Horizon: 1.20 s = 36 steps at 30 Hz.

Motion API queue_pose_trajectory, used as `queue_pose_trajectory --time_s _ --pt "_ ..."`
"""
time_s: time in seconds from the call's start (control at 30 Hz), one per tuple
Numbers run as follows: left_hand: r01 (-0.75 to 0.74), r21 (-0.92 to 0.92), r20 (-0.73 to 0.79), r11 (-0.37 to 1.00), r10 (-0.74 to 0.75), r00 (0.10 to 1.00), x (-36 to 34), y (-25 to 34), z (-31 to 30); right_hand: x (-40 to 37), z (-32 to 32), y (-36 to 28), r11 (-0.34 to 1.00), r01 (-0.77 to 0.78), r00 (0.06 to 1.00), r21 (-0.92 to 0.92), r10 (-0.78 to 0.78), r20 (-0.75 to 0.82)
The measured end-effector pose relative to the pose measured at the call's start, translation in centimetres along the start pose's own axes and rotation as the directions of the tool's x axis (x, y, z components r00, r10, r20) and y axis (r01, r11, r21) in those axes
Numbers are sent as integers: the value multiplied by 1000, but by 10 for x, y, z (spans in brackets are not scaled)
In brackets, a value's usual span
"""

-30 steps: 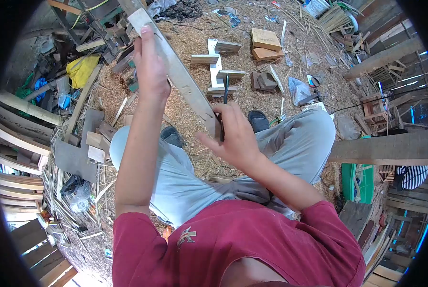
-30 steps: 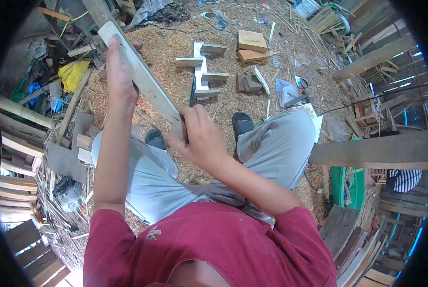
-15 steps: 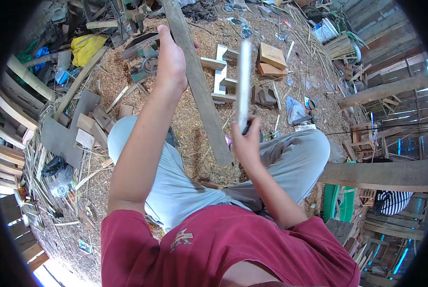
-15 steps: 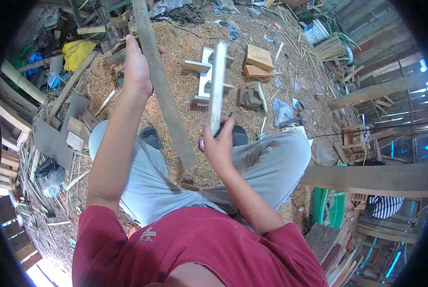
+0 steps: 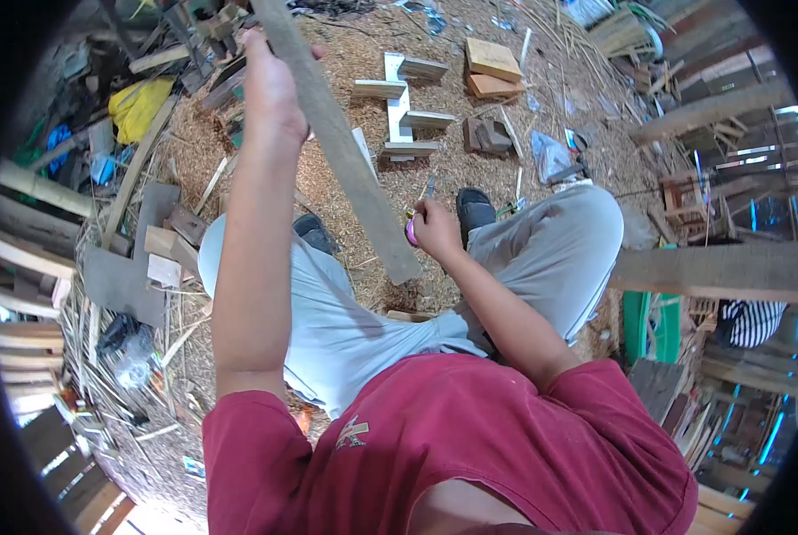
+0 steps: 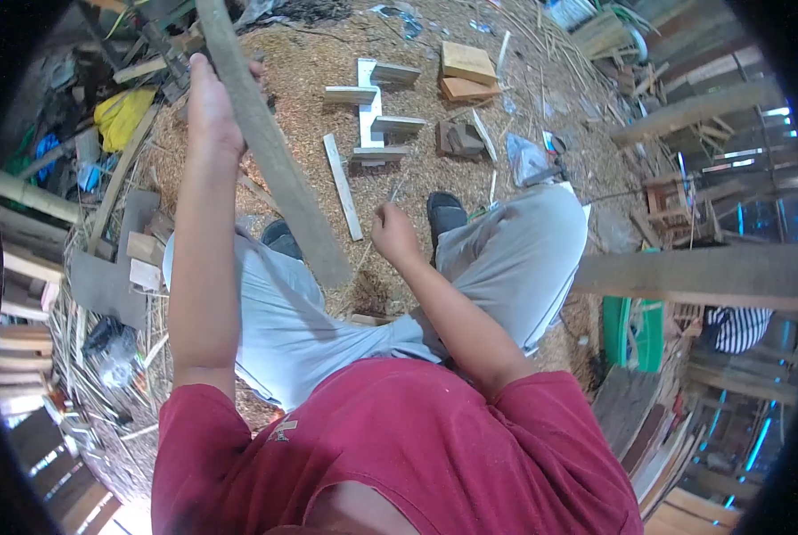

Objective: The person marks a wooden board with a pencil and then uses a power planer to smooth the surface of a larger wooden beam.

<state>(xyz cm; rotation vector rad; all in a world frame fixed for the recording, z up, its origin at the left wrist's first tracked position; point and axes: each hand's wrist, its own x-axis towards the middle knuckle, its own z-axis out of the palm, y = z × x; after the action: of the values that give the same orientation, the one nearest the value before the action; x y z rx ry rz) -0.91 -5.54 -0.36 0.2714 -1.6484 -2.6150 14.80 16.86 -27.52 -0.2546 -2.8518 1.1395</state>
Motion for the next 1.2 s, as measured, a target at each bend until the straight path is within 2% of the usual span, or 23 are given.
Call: queue_pose_trajectory --time_s 0.03,0.2,0.23,0.33,0.37,0.47,0.5,0.53,0.6,0.63,0.77,0.83,0.93,0.97,1.07,1.1,1.2 --pt "23 2 13 1000 -23 1000 6 2 -4 1 2 0 1000 -6 996 23 4 92" --pt "87 -41 129 995 -81 988 12 12 -23 15 4 -3 983 -26 990 182 0 140" --pt "108 -42 105 993 -103 989 10 12 -24 17 5 -1 974 -36 990 225 3 142" --pt "88 -22 110 996 -85 990 8 10 -26 16 1 -14 994 95 974 -51 -103 -200" --pt "102 -18 97 995 -100 990 8 9 -27 18 -9 -17 996 48 989 -71 -57 -136" --pt "122 4 48 992 -122 991 1 8 -20 21 -16 -21 993 -27 992 111 40 -117" --pt "126 21 31 992 -126 992 -3 9 -18 21 -15 -21 999 31 989 30 -26 -144" --pt "128 37 15 991 -128 992 -6 9 -16 21 -18 -28 980 -30 998 196 39 -43" --pt "117 34 43 993 -119 992 -5 6 -18 21 -24 -41 858 -190 976 477 111 190" --pt "121 26 37 992 -122 992 -4 5 -16 19 -25 -48 852 -145 980 504 54 190" --pt "83 54 30 995 -85 996 -2 -7 -15 0 -60 -100 622 -257 931 740 -47 363" --pt "79 55 32 995 -81 996 -8 -9 -6 -12 -80 -120 500 -363 875 786 -108 473" --pt "9 81 6 997 -9 1000 -18 -24 6 -28 -97 -144 576 -307 867 758 -160 473" --pt "24 83 19 996 -25 1000 -20 -29 8 -31 -109 -154 605 -303 835 736 -204 512" --pt "-63 113 13 992 62 998 -18 -49 16 -33 -137 -173 459 -490 784 741 -140 605" --pt "-87 117 13 989 86 996 -18 -52 21 -32 -143 -179 363 -545 781 755 -108 616" --pt "33 102 107 994 -44 993 -15 -58 21 -16 -144 -166 365 -676 696 640 32 717"
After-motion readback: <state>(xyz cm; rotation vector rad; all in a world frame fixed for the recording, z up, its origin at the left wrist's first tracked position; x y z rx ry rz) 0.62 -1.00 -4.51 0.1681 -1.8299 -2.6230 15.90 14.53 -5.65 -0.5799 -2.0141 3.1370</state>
